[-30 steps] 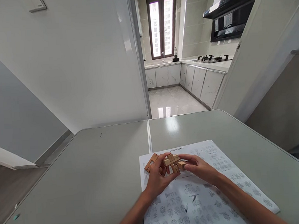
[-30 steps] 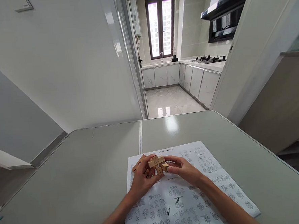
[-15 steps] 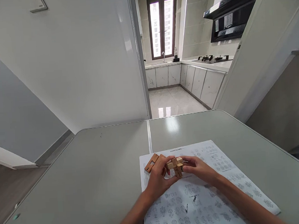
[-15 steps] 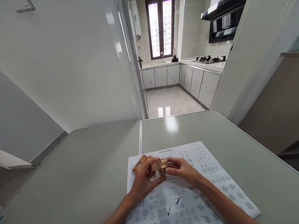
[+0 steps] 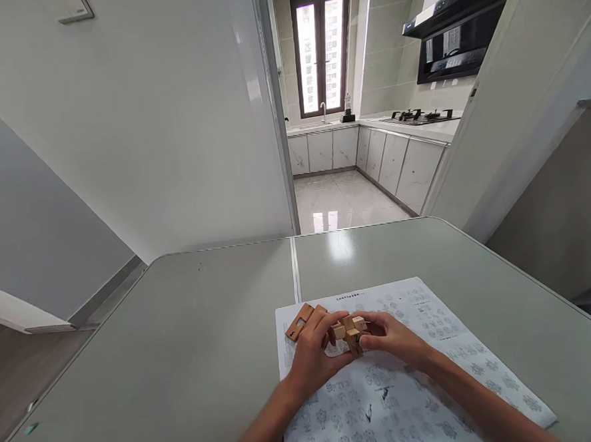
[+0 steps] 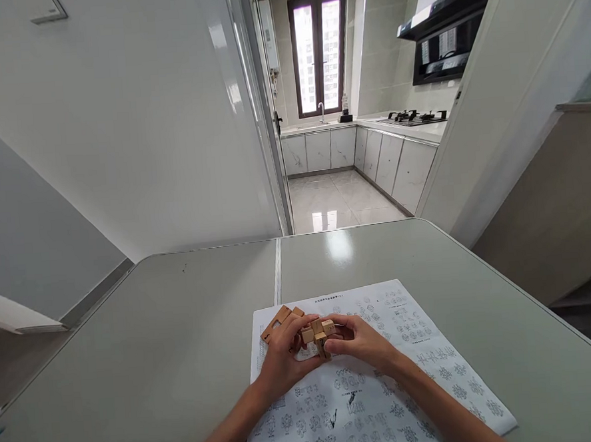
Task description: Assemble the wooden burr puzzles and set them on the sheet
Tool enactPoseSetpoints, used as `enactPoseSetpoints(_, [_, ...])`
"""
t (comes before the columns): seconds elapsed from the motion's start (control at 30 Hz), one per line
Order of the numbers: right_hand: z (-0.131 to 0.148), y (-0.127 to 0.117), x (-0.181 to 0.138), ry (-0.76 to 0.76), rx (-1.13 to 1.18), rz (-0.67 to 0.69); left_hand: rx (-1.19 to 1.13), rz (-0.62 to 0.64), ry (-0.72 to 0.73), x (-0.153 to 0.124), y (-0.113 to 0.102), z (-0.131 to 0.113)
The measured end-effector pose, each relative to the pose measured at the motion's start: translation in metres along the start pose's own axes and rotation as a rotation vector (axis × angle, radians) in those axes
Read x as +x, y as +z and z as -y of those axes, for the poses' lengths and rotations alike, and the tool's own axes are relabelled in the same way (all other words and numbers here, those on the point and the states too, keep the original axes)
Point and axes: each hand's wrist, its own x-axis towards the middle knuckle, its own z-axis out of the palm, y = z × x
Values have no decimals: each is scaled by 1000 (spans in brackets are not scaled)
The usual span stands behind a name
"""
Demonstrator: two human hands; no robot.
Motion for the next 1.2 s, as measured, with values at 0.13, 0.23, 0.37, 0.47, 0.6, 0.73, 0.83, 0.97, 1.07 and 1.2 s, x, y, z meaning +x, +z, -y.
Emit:
enactPoseSetpoints(0.13, [-2,0,0,4,6,-15,-7,-8,1,1,-1,-2])
enactPoseSetpoints(0.23, [-1,0,0,-4,11,-9,-4,-2,1,1,-1,-2])
enactPoseSetpoints(0.37, [-1,1,1,-5,5,-12,-2,10,-2,0,-1,-1])
enactPoseSetpoints(0.47, [-4,0,1,-8,2,-12,-10,8,-8,0,-1,0])
enactPoseSetpoints(0.6, [-9,0,3,-33,38,-9,-9,7,-2,1,-1,-1])
enactPoseSetpoints(0.73, [-13,1,6,-50,53,9,-10,-1,8,3,-1,-2])
enactPoseSetpoints(0.83, [-15,1,6,-67,47,10,-2,-12,1,3,-1,-3])
enactPoseSetpoints(0.97, [-14,0,4,-109,-24,-60,-73,-41,-47,3,0,-3])
enactPoseSetpoints(1.07, [-11,-1,3,-137,-156,-220,-154,-72,-127,3,0,-2])
enactPoseSetpoints(1.2, [-7,-3,2,-158,-239,-368,-192,-105,-201,4,-1,-4])
